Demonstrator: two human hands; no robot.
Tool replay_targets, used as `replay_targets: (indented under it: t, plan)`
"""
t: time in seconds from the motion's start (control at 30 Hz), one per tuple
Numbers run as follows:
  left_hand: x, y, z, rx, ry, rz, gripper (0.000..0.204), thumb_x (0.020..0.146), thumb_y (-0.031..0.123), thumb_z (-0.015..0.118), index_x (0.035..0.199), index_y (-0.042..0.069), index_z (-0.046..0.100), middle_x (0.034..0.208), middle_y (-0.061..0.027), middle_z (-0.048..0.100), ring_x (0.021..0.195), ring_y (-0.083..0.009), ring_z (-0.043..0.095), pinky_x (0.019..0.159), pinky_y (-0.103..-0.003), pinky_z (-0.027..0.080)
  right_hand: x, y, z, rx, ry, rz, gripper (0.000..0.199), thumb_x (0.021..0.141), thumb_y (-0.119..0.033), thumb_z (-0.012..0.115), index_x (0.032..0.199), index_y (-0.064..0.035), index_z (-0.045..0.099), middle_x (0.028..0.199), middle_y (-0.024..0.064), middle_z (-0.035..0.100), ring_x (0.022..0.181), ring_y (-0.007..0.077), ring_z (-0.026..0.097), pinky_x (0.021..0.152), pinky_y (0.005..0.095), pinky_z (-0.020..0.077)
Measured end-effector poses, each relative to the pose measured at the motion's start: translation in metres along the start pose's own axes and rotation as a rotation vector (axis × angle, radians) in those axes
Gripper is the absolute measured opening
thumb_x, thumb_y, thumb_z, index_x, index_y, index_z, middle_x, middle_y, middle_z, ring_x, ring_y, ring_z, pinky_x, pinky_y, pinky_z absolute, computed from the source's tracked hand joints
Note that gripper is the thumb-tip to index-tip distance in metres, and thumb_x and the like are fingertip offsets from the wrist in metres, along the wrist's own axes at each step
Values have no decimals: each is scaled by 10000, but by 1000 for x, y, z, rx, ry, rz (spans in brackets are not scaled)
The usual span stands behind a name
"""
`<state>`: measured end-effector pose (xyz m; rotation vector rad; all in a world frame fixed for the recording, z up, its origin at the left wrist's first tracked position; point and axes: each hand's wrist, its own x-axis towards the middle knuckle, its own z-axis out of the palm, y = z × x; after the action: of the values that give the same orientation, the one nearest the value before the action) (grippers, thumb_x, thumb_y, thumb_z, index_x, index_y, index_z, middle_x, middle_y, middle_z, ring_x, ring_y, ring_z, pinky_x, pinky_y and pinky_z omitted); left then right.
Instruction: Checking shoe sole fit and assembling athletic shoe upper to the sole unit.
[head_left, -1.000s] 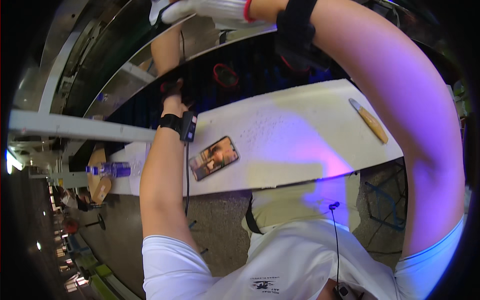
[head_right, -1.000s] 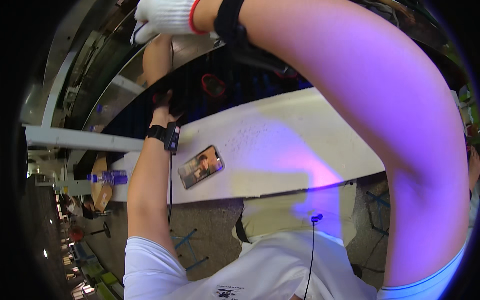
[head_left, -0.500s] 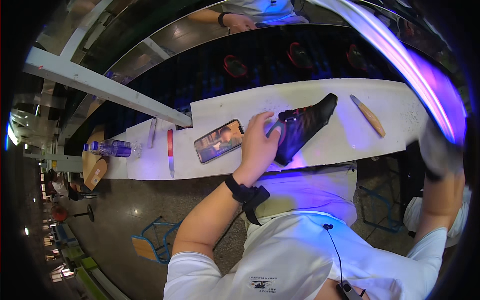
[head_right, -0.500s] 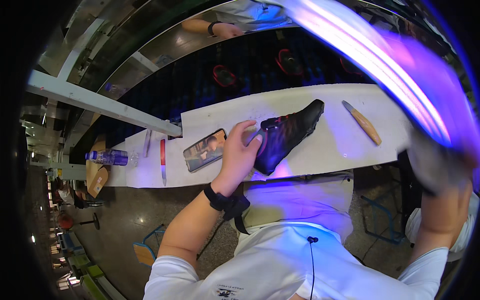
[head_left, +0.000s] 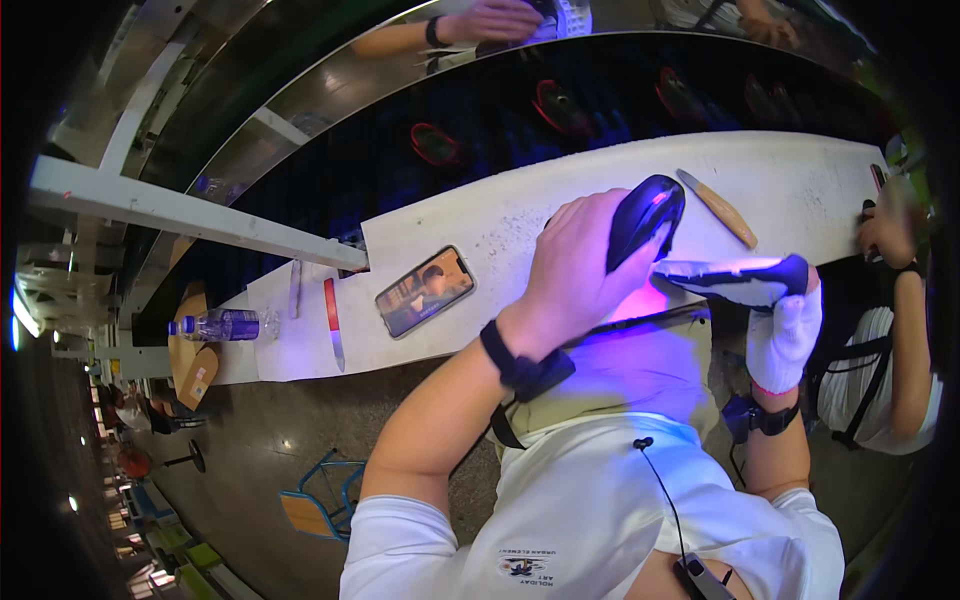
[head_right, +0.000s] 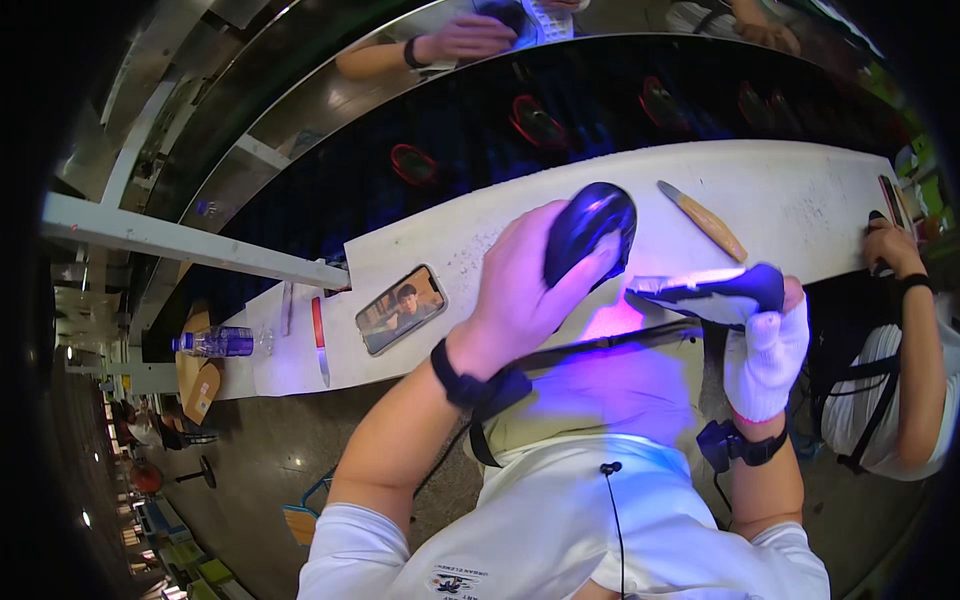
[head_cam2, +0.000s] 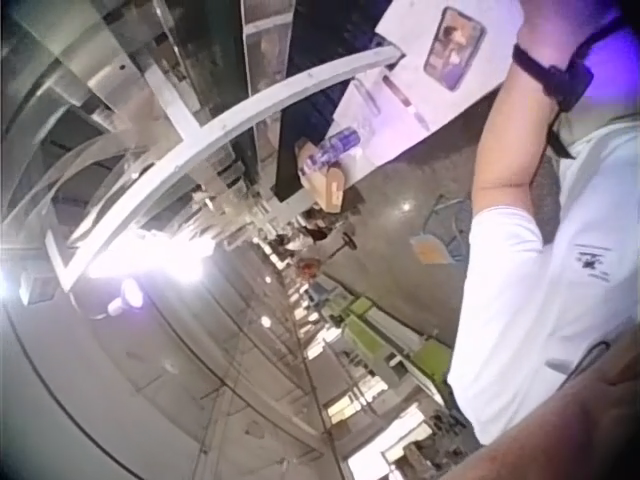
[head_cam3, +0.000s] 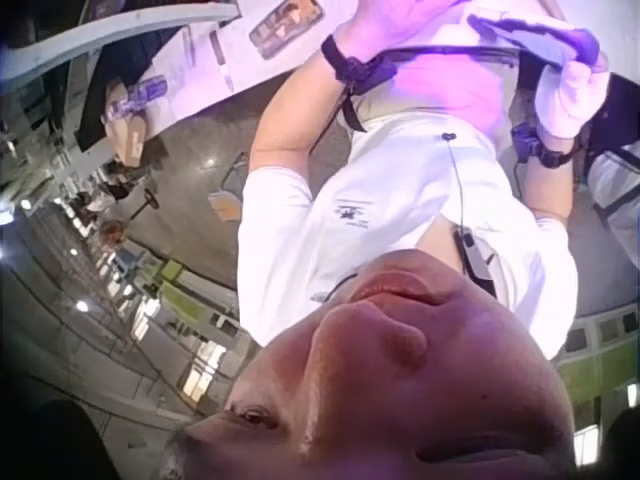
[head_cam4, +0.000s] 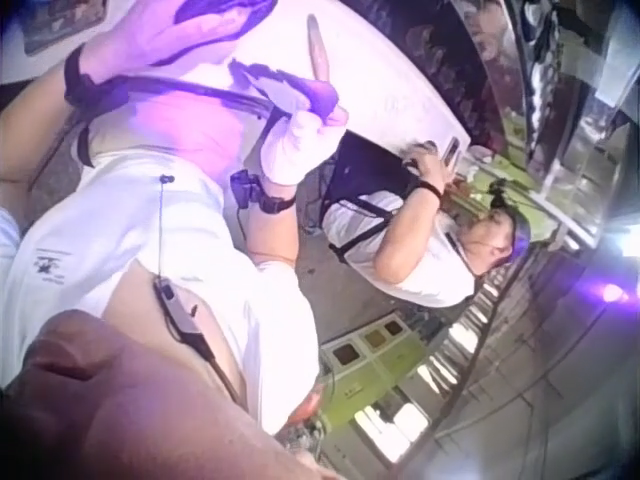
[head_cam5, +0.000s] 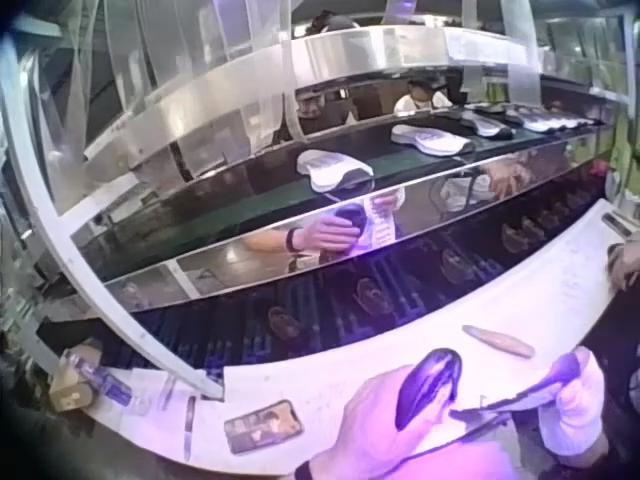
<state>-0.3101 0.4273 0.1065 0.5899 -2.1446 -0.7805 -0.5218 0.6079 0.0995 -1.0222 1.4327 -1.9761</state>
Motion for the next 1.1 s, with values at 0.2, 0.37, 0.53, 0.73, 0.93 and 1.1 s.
replay_targets:
  t: [0.2,0.37,0.53,0.73,0.93,1.1]
  plan:
    - [-42,15,-5,-247,28,96,637,984,108,705,1498,-67,373,1441,-275,525,1306,-330,594,1142,-435,453,16,-10,1,119,-307,59,576,882,-504,855,1053,-68,519,1055,177,726,1168,339,710,1059,478,528]
    - [-51,34,-15,-246,119,174,394,857,-40,795,1119,41,512,1382,-354,613,1208,-495,679,1023,-516,569,10,-24,46,229,-560,245,394,763,-138,945,939,-87,596,1546,364,492,1442,458,514,1170,543,452]
    - [-74,45,-30,-223,-17,146,310,924,-29,740,1150,33,537,1408,-415,583,1210,-510,688,1105,-548,507,-14,-20,68,409,-428,354,355,797,-120,917,918,-88,586,1494,364,549,1440,440,519,1221,534,381]
    - [-102,74,-4,-465,167,-54,322,1053,301,680,1091,28,513,1426,-450,543,1409,-542,524,1209,-588,363,-34,3,74,331,-397,11,357,829,-133,909,950,-63,581,1416,299,644,1413,380,562,1234,551,347]
    - [-112,79,3,-497,264,-122,392,1009,388,728,1063,77,495,1443,-431,545,1450,-602,434,1243,-644,261,-40,4,69,195,-496,-66,467,823,-245,926,1018,-154,511,1377,324,657,1403,476,561,1253,621,294]
    - [-116,78,0,-536,271,-68,329,997,253,769,1096,91,500,1422,-412,575,1433,-619,442,1241,-693,221,-39,2,66,185,-508,-40,437,763,-206,964,895,-136,553,1373,309,666,1400,477,566,1242,628,315]
